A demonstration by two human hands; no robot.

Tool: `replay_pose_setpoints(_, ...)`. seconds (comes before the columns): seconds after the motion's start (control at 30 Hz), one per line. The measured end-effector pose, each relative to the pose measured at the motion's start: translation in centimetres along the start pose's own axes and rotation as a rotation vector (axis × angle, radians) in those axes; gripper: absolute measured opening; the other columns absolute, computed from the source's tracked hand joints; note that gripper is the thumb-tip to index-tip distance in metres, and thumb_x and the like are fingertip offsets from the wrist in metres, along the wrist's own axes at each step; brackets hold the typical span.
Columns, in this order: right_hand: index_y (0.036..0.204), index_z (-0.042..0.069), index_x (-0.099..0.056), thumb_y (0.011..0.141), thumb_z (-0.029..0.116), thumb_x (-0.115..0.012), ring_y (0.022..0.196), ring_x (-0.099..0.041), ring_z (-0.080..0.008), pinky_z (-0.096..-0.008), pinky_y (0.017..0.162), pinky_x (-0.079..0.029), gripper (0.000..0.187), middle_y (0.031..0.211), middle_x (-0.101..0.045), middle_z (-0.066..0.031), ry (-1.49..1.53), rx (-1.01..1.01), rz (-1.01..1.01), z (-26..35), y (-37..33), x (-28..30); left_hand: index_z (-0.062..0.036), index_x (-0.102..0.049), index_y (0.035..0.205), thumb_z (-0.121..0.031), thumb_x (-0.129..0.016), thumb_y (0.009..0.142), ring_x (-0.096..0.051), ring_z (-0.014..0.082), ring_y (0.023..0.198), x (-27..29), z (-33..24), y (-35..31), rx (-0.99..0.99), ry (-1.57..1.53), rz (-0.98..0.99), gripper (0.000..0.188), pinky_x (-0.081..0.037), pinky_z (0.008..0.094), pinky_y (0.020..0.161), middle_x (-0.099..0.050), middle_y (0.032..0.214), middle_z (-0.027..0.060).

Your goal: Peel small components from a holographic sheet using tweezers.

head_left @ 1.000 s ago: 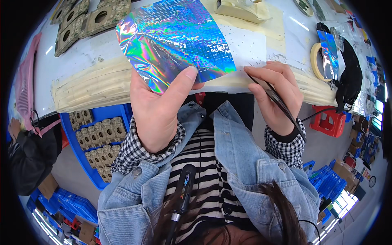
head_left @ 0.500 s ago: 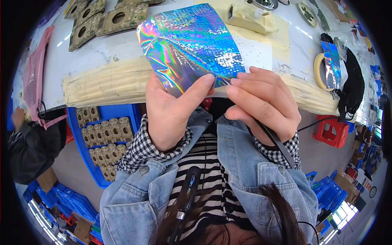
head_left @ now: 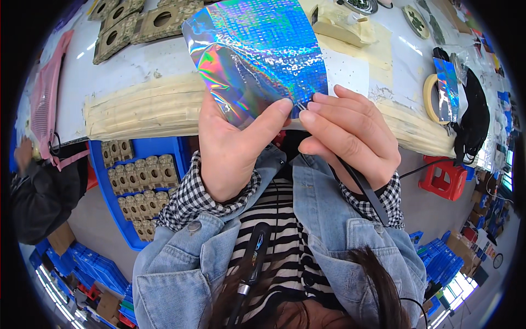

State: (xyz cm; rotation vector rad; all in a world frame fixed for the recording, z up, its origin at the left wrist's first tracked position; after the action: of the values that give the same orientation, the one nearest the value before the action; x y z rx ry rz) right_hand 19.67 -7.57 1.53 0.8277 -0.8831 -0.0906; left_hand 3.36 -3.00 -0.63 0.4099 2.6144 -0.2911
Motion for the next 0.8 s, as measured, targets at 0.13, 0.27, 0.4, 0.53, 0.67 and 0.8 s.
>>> replay_pose_setpoints(0.13, 0.096, 0.007, -0.072, 0.072, 0.024, -0.077, 0.084, -0.068, -0.0220, -0.0387, 0.080, -0.056, 0.031, 0.088, -0.067, -0.0051, -0.001, 0.001, -0.007, -0.11, -0.12, -0.17, 0.0007, -0.047, 0.120, 0.004, -0.065, 0.084, -0.063, 0.0140, 0.091, 0.41, 0.04, -0.08, 0.038, 0.014, 0.016, 0.040, -0.052, 0.0252, 0.075, -0.064, 0.106, 0.0092)
replay_pose_setpoints(0.27, 0.097, 0.007, -0.072, 0.072, 0.024, -0.077, 0.084, -0.068, -0.0219, -0.0387, 0.080, -0.056, 0.031, 0.088, -0.067, -0.0051, 0.000, 0.001, -0.006, -0.14, -0.14, -0.20, 0.0005, -0.046, 0.121, 0.004, -0.065, 0.084, -0.063, 0.0140, 0.093, 0.67, 0.07, -0.10, 0.072, 0.032, 0.036, 0.041, -0.052, 0.0255, 0.076, -0.063, 0.107, 0.0093)
replay_pose_setpoints(0.4, 0.105, 0.002, -0.069, 0.073, 0.019, -0.076, 0.091, -0.068, -0.0291, -0.0438, 0.087, -0.052, 0.037, 0.095, -0.068, -0.0129, 0.063, -0.021, 0.057, 0.08, -0.26, 0.14, -0.0001, -0.046, 0.122, 0.004, -0.064, 0.084, -0.062, 0.0137, 0.095, 0.26, -0.10, -0.12, 0.044, -0.001, 0.008, 0.042, -0.051, 0.0262, 0.079, -0.063, 0.109, 0.0088)
replay_pose_setpoints(0.53, 0.105, 0.002, -0.069, 0.074, 0.019, -0.076, 0.090, -0.068, -0.0285, -0.0434, 0.087, -0.052, 0.037, 0.095, -0.068, -0.0125, 0.063, -0.018, 0.061, 0.07, -0.25, 0.19, -0.0002, -0.045, 0.123, 0.005, -0.064, 0.084, -0.062, 0.0141, 0.096, 0.33, -0.22, 0.00, 0.046, -0.002, 0.021, 0.043, -0.051, 0.0268, 0.081, -0.062, 0.110, 0.0087)
replay_pose_setpoints(0.67, 0.105, 0.002, -0.069, 0.074, 0.019, -0.076, 0.090, -0.068, -0.0277, -0.0430, 0.086, -0.052, 0.037, 0.095, -0.068, -0.0123, 0.072, -0.023, 0.064, 0.20, -0.18, 0.14, 0.0000, -0.045, 0.124, 0.005, -0.063, 0.084, -0.062, 0.0143, 0.097, 0.24, -0.22, 0.05, 0.057, -0.030, 0.013, 0.044, -0.051, 0.0270, 0.081, -0.062, 0.110, 0.0088)
replay_pose_setpoints(0.8, 0.105, 0.002, -0.069, 0.073, 0.019, -0.076, 0.090, -0.068, -0.0270, -0.0428, 0.086, -0.053, 0.037, 0.095, -0.068, -0.0120, 0.078, -0.023, 0.061, 0.21, -0.14, 0.09, 0.0005, -0.044, 0.125, 0.005, -0.063, 0.084, -0.062, 0.0153, 0.098, 0.37, -0.24, 0.01, 0.058, -0.024, 0.032, 0.045, -0.052, 0.0280, 0.082, -0.061, 0.112, 0.0098)
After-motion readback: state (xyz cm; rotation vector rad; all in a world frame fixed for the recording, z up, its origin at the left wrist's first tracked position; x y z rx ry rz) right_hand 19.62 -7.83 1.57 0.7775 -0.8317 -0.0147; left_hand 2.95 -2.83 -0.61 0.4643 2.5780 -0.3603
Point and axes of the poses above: each hand's wrist, its own y-axis towards the middle knuckle, its own x-axis out of the back of the hand, z = x × y, the point moved 1 cm from there along y, towards the middle knuckle
